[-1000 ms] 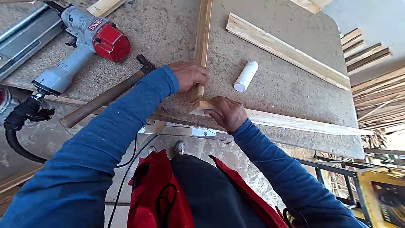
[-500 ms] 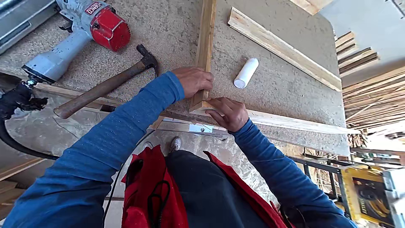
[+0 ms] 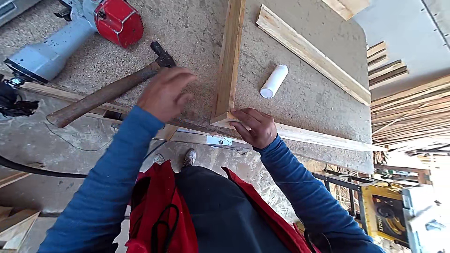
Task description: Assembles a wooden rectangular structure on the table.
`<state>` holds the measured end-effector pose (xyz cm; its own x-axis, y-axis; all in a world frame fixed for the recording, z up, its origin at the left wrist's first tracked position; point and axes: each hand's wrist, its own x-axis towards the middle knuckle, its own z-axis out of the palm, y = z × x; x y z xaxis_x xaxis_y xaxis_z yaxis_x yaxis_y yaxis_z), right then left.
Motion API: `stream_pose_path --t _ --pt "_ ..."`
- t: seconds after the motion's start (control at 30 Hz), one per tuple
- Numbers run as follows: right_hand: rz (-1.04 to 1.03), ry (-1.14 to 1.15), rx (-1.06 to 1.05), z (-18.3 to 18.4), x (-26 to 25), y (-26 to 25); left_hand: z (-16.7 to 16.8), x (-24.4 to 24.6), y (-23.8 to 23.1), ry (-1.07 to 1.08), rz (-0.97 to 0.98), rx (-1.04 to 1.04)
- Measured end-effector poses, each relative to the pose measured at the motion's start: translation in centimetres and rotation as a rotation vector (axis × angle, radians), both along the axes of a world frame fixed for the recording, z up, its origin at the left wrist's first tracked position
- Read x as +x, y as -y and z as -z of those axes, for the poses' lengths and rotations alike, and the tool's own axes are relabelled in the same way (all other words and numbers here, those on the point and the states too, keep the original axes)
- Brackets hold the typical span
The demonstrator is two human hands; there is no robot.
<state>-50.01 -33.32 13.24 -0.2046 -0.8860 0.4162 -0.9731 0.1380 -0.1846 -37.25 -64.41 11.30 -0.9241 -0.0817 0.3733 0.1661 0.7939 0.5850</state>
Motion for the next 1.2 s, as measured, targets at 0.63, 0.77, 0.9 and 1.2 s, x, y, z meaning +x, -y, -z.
stream_pose_path --t 0.63,0.77,0.9,1.2 --pt "0.026 0.096 0.046 -0.4 0.4 0.0 2.0 4.6 11.8 0.456 -0.232 -0.158" --pt "0.038 0.101 0.036 -0.3 0.3 -0.2 1.5 5.2 15.5 0.192 -0.276 -0.250" --pt "0.041 0.101 0.029 -0.2 0.3 -0.2 9.6 6.3 24.8 0.190 -0.390 0.186" --pt "0.015 0.115 0.016 -0.2 0.0 0.0 2.4 0.9 21.7 0.579 -0.583 0.002"
